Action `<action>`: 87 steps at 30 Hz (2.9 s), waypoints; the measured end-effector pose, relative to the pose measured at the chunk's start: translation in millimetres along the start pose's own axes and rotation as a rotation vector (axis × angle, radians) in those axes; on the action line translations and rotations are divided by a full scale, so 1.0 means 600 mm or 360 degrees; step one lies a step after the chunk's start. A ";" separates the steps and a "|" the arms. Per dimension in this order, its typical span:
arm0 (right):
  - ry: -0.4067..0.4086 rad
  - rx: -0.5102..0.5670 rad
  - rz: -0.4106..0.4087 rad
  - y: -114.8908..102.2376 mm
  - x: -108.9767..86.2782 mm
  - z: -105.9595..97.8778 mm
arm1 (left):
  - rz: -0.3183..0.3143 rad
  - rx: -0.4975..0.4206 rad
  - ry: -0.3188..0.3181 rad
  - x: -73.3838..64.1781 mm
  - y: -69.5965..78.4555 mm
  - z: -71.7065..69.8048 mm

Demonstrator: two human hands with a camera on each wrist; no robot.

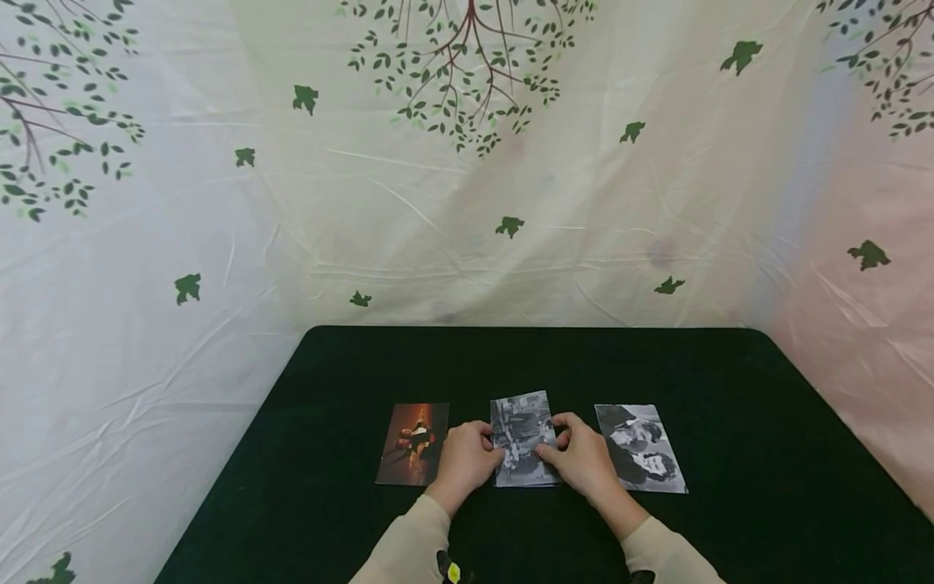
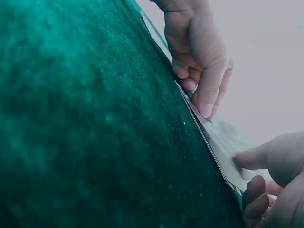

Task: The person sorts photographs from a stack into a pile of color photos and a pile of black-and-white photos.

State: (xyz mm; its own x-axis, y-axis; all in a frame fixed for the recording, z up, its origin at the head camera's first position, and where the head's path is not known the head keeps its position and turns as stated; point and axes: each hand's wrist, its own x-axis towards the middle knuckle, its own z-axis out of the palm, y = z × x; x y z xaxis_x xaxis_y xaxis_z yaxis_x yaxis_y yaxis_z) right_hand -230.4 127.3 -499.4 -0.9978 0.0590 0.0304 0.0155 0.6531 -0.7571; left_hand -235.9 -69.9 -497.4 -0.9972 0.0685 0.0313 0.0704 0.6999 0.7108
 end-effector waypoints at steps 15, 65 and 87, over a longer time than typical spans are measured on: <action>0.0185 0.0336 0.0040 -0.004 0.005 -0.004 | 0.0168 -0.0123 0.0274 0.001 0.009 -0.004; 0.0243 0.0539 0.0394 0.042 -0.016 -0.130 | -0.0126 -0.1056 0.0226 -0.006 0.128 0.062; 0.0241 -0.0074 0.0296 0.163 -0.019 -0.227 | -0.0064 -0.0683 0.0299 -0.004 0.205 0.193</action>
State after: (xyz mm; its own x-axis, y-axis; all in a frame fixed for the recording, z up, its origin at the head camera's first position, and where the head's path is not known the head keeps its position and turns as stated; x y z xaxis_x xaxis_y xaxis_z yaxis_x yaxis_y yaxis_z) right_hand -209.0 293.5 -484.7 -0.9565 0.2917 -0.0065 0.2045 0.6542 -0.7281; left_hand -221.6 98.5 -491.5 -0.9893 -0.1101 0.0961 0.0534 0.3397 0.9390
